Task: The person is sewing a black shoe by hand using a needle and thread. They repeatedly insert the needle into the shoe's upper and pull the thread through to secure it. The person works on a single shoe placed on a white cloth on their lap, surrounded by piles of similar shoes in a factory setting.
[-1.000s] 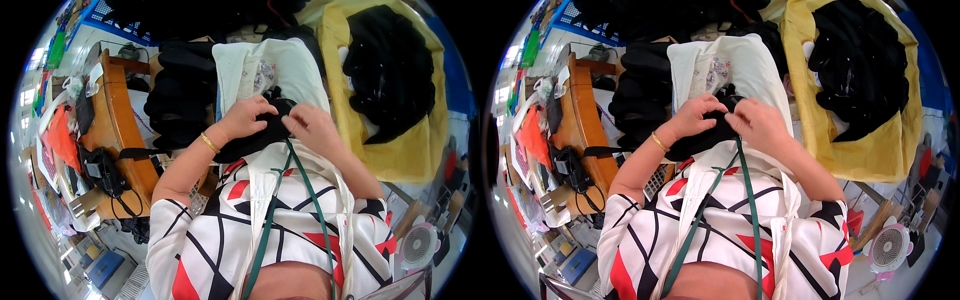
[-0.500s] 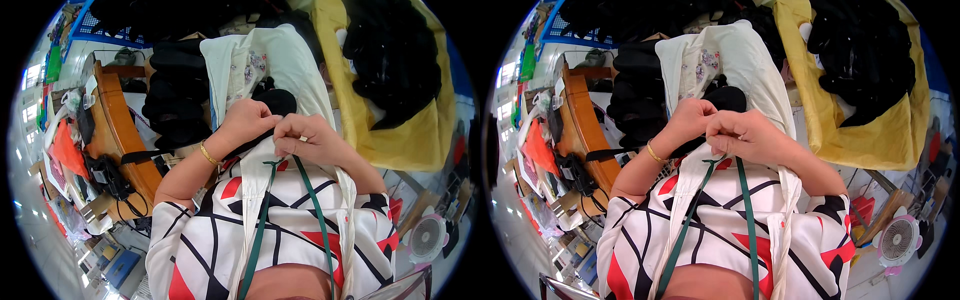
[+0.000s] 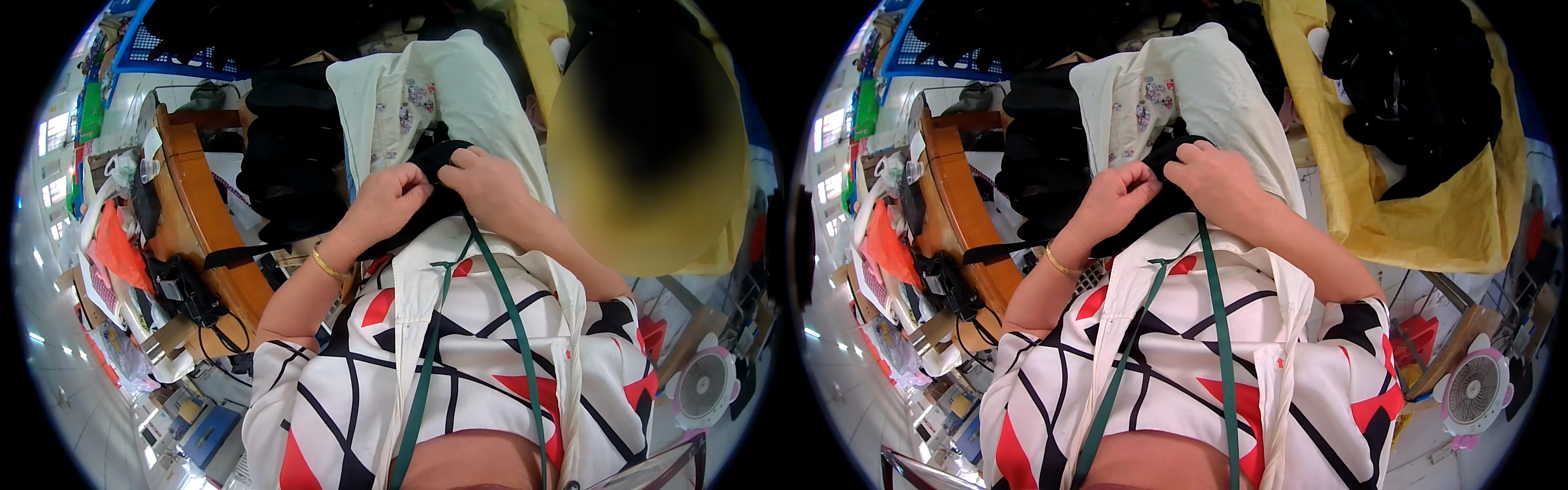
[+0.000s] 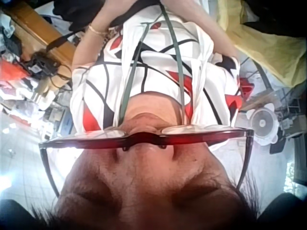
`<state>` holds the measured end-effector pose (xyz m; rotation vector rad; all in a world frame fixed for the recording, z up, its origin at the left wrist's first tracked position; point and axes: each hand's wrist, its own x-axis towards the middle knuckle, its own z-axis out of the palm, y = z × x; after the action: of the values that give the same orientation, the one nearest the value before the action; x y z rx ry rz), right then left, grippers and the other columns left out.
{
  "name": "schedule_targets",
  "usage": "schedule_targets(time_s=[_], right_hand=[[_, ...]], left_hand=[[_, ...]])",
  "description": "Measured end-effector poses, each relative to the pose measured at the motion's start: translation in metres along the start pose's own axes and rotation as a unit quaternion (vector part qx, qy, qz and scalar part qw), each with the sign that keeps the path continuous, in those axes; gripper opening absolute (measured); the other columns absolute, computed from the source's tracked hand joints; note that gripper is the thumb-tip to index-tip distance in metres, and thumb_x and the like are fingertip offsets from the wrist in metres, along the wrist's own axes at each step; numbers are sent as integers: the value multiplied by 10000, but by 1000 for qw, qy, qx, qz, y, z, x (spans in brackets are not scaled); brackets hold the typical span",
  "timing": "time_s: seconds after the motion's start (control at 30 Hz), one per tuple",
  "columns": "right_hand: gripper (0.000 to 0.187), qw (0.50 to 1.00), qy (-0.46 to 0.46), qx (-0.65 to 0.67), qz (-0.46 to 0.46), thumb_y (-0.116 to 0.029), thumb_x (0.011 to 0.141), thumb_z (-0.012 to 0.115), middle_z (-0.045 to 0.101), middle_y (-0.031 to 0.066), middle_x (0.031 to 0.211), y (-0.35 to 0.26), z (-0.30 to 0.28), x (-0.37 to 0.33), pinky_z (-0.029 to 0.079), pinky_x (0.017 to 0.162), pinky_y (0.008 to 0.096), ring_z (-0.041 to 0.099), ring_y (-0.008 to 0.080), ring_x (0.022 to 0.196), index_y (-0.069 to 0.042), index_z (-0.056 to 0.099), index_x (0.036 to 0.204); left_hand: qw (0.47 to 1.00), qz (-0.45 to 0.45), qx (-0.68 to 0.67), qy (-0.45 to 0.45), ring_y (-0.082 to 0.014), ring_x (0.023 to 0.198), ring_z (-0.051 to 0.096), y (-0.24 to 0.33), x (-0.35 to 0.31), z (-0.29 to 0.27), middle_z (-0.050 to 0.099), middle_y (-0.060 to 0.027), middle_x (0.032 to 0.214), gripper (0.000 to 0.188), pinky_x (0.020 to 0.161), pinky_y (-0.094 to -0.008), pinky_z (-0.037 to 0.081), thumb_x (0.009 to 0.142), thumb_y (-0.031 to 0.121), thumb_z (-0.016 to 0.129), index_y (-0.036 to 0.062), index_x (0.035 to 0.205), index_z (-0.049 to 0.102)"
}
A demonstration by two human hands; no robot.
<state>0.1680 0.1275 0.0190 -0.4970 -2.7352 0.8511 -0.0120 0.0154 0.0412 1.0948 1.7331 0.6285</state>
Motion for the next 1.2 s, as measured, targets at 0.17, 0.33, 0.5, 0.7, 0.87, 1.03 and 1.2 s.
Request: schedule_targets(time_s=[0.17, 0.33, 0.5, 0.7, 0.87, 1.03, 1.2], right_hand=[[95, 997, -6, 83, -2, -95, 806, 638, 567, 61, 849, 12, 13, 3, 502, 633, 388, 606, 269, 860, -112, 627, 899], [91, 990, 38, 136, -18, -121, 826, 674, 587, 54, 826, 3, 25, 3, 498, 620, 385, 625, 270, 770, -112, 637, 908], [76, 962, 36, 268, 23, -110, 869, 647, 614, 71, 788, 5, 26, 4, 499, 618, 371, 640, 273, 736, -89, 602, 927], [32, 970, -37, 204, 128, -76, 950, 538, 648, 114, 757, 25, 13, 4, 505, 630, 372, 659, 284, 689, -48, 536, 964], [53, 977, -52, 152, 141, -86, 952, 529, 654, 120, 748, 20, 9, 7, 502, 635, 380, 662, 304, 707, -38, 527, 973], [50, 971, -16, 203, 128, -96, 954, 509, 667, 105, 746, 26, 13, 2, 485, 625, 413, 657, 316, 724, -53, 526, 972], [8, 954, 36, 274, 119, -21, 950, 531, 619, 108, 728, 12, -5, 2, 498, 638, 334, 646, 241, 690, -20, 526, 944]], left_hand=[[994, 105, 18, 20, -100, 794, 525, -23, 9, 0, 579, -19, 825, 101, 711, -260, 432, 881, 84, 674, -3, 881, 624], [996, 12, -92, -19, -93, 745, 509, -30, 12, 3, 563, 9, 783, 94, 688, -245, 419, 883, 92, 689, 4, 878, 657], [984, -29, -173, -41, -56, 688, 486, -31, 12, 0, 586, 50, 786, 117, 638, -214, 397, 892, 134, 706, 27, 864, 668], [951, -98, -279, -87, -17, 695, 491, -27, 9, -5, 589, 58, 790, 95, 609, -183, 391, 902, 155, 686, 85, 847, 652], [992, -27, -124, -16, -53, 654, 465, -29, 13, 6, 557, 48, 739, 177, 598, -216, 391, 854, 169, 727, 65, 785, 601], [995, 15, 47, 89, -167, 573, 515, -25, 21, 17, 597, -58, 655, 281, 564, -310, 434, 777, 224, 777, 23, 731, 587], [995, -38, 20, 91, -201, 586, 603, -34, 39, 17, 638, -85, 659, 350, 590, -325, 484, 742, 261, 805, 15, 841, 577]])
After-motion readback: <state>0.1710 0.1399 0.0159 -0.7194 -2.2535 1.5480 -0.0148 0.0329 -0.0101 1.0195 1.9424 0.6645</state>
